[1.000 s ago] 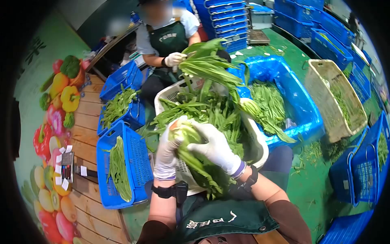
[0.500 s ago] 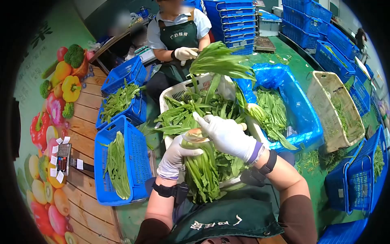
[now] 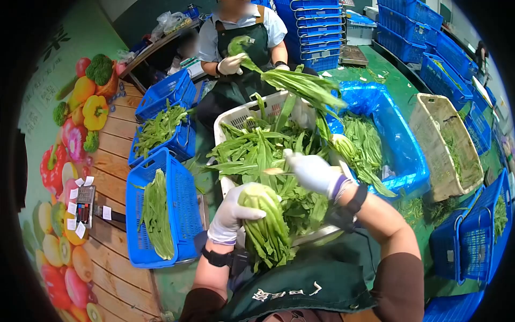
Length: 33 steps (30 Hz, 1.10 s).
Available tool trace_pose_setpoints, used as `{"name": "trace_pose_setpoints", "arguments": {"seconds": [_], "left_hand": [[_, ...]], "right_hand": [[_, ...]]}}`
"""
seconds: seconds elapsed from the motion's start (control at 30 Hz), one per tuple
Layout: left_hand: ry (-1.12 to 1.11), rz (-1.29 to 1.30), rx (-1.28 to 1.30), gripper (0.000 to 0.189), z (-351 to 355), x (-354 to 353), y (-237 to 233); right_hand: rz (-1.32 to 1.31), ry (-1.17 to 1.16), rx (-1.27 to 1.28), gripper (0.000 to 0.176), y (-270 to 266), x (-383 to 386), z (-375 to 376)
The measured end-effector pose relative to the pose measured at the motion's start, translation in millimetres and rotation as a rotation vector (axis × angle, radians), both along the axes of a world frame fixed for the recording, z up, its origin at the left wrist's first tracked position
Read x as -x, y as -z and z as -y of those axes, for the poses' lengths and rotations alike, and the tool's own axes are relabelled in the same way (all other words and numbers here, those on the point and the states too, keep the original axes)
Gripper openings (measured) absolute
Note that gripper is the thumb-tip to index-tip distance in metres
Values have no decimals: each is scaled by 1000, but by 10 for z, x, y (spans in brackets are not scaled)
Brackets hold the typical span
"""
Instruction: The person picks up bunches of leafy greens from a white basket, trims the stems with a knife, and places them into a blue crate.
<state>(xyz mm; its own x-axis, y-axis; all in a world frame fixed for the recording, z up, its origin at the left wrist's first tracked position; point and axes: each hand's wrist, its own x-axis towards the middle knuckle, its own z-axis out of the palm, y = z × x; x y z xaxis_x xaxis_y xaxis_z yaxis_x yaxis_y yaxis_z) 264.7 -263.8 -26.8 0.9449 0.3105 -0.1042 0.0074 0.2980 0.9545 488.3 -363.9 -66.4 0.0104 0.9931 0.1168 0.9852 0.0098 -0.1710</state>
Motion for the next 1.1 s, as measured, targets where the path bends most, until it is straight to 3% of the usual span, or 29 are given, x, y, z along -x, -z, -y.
{"name": "trace_pose_setpoints", "arguments": {"seconds": [0.1, 0.13, 0.23, 0.27, 0.3, 0.33, 0.37, 0.4, 0.43, 0.47, 0.5, 0.57, 0.63, 0.67, 0.7, 0.77, 0.83, 0.9, 0.97, 1.0, 1.03, 1.1], "left_hand": [[-165, -12, -43, 44, -133, 92, -36], [-211, -68, -175, 43, -152, 68, -47], [-320, -11, -769, 51, -50, -120, -198], [-352, 71, -1000, 56, -16, -190, -205], [-382, 158, -1231, 62, 16, -257, -212], [-365, 280, -1444, 70, 26, -337, -233], [-286, 192, -1727, 94, 61, -375, -256], [-309, 25, -1728, 107, 130, -384, -212], [-327, -145, -1721, 120, 213, -359, -133], [-429, -183, -1617, 142, 214, -281, 53], [-624, 66, -1331, 130, 197, -195, 314], [-583, 297, -191, 104, 258, -267, 478], [-390, 172, 723, 80, 171, -60, 1238], [-361, 178, 860, 72, 219, -56, 1392], [-488, 186, 870, 62, 217, -79, 1456], [-430, 256, 1023, 53, 196, 14, 1570], [-401, 299, 1011, 51, 183, 57, 1653], [-438, 273, 994, 55, 158, 114, 1647], [-372, 319, 963, 63, 140, 154, 1544], [-401, 312, 927, 68, 136, 160, 1517], [-401, 308, 926, 68, 155, 183, 1501], [-393, 363, 896, 69, 110, 131, 1435]], "right_hand": [[-157, 139, 124, 55, -49, -72, 76], [-365, 40, -154, 49, -15, -39, 52], [-1162, 258, 48, 47, -473, 207, 112], [-1326, 268, 50, 43, -707, 294, 192], [-1325, 275, 42, 43, -620, 267, 208], [-1600, 138, 17, 41, -465, 231, 206], [-1872, -12, -11, 40, -340, 220, 241], [-1783, 203, -227, 35, -575, 463, 245], [-1892, 124, -129, 31, 35, 331, 87], [-2005, 118, -163, 33, 120, 402, 77], [-2119, 108, -201, 35, 204, 501, 75], [-2183, 178, -257, 43, 547, 620, 67], [-2091, 295, -151, 42, 737, 778, 83], [-1992, 330, -161, 38, 720, 893, 89], [-1876, 306, -179, 32, 777, 969, 77], [-1897, 461, 62, 26, 862, 923, 185], [-1772, 560, 22, 24, 838, 829, 245], [-1633, 540, -276, 37, 780, 734, 287], [-1249, 622, -174, 62, 933, 459, 310], [-474, 654, -213, 80, 945, 421, 329], [-401, 739, -137, 88, 944, 403, 341], [-474, 662, -258, 67, 928, 484, 337]]}}
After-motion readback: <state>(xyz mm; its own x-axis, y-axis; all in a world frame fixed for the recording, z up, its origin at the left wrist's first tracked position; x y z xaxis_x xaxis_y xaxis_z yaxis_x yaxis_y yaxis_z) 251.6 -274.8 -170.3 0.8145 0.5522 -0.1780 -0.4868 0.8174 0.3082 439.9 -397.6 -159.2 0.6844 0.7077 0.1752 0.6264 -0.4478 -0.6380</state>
